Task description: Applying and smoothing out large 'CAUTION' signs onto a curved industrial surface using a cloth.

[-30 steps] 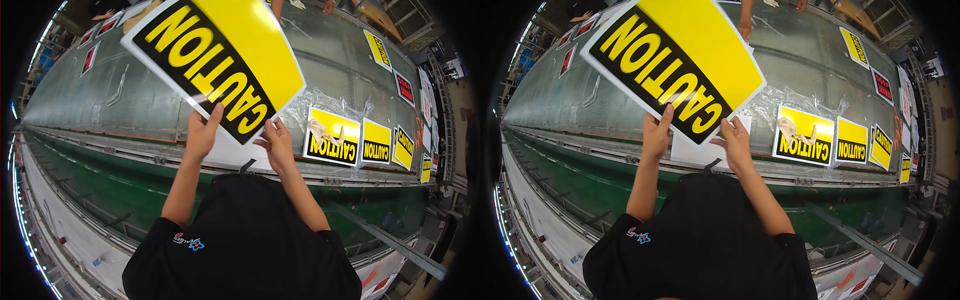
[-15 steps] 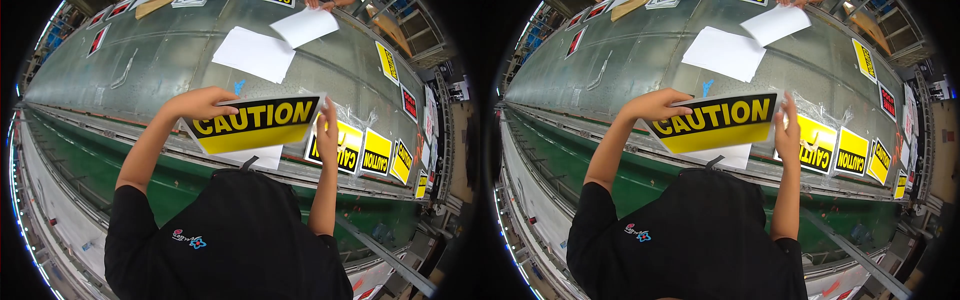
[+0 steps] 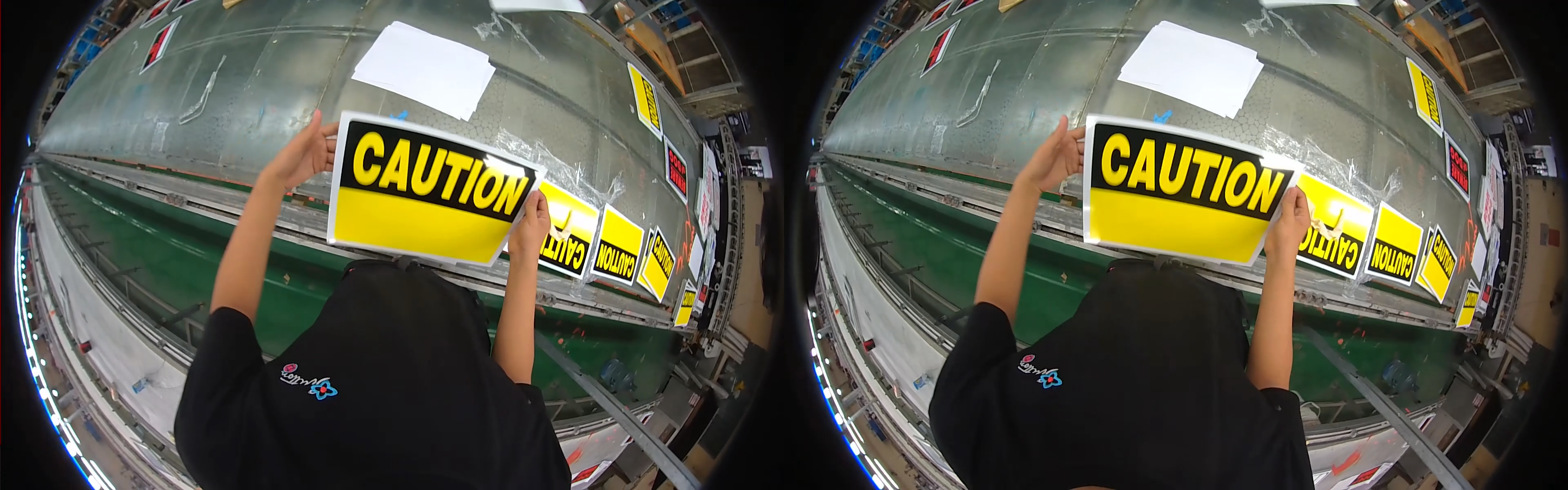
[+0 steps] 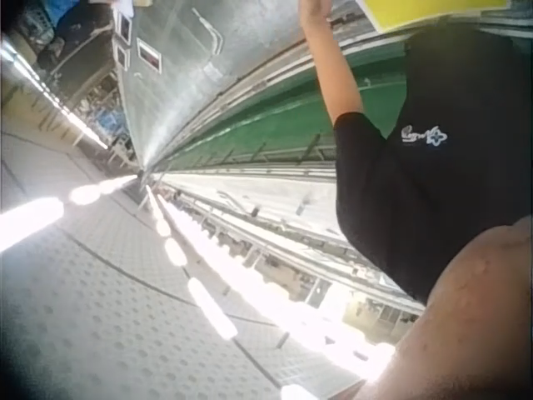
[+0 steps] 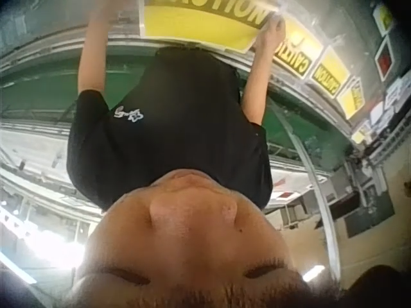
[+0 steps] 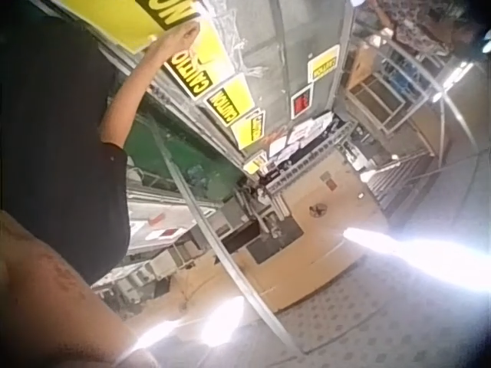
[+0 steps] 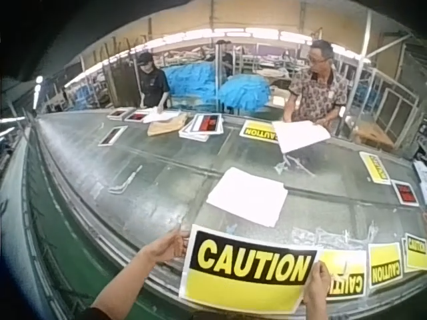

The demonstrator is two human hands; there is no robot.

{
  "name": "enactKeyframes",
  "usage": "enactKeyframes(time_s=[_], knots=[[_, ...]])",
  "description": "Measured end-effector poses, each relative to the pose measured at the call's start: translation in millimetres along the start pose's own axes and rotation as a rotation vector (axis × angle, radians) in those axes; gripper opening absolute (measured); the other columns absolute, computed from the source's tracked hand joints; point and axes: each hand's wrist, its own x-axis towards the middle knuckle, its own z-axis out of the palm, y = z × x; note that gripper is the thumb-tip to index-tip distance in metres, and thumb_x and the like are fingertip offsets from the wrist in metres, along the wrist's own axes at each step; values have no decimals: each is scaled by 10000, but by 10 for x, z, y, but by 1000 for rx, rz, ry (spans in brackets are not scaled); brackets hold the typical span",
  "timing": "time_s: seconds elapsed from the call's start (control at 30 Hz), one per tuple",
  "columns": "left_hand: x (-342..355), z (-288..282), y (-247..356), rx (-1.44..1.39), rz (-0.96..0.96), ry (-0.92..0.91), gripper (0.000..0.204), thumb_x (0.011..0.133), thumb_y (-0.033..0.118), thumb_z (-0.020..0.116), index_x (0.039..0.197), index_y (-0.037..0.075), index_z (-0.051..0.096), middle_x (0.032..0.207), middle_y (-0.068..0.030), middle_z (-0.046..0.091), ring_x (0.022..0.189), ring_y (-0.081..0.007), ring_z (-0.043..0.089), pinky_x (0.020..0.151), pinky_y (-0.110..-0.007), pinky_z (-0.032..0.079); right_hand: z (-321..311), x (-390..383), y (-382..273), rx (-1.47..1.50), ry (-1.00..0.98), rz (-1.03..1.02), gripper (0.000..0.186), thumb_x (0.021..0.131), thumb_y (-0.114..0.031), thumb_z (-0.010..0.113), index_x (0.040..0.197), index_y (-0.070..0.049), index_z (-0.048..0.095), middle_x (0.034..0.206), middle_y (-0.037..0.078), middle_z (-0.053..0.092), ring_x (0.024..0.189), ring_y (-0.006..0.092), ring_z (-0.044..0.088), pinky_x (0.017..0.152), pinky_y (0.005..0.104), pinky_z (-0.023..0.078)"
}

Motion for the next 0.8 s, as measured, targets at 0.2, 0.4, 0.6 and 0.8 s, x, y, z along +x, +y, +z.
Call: enactKeyframes(time_s=[0.2,0.4,0.6,0.8], knots=[[168,-268,-847,149,33,585,503,943,407,467,1250,12,500,1102,-97,627,933,-157,620,806,-268,476,191,425,701,-63,68,44,241,941,-232,541,1039,-14,571,947,5,576,859,85,492,772,230,402],[140,-716,-1462,616,179,876,354,873,241,602,1100,-30,606,986,-146,669,896,-214,648,772,-299,492,527,526,1076,-231,5,26,227,947,-216,517,1010,-7,581,861,15,579,781,77,486,697,233,393],[111,-707,-1676,851,178,985,319,843,223,617,1048,-21,636,947,-177,673,868,-242,664,747,-324,506,482,549,1262,-288,-49,52,226,950,-211,509,1009,-3,573,873,20,584,779,77,490,696,239,399],[55,-658,-1746,855,161,1039,291,840,188,620,1052,-10,638,925,-176,663,825,-239,660,721,-322,506,486,422,1356,-324,-58,77,224,947,-205,511,1034,-3,557,864,25,586,772,79,494,683,240,397]])
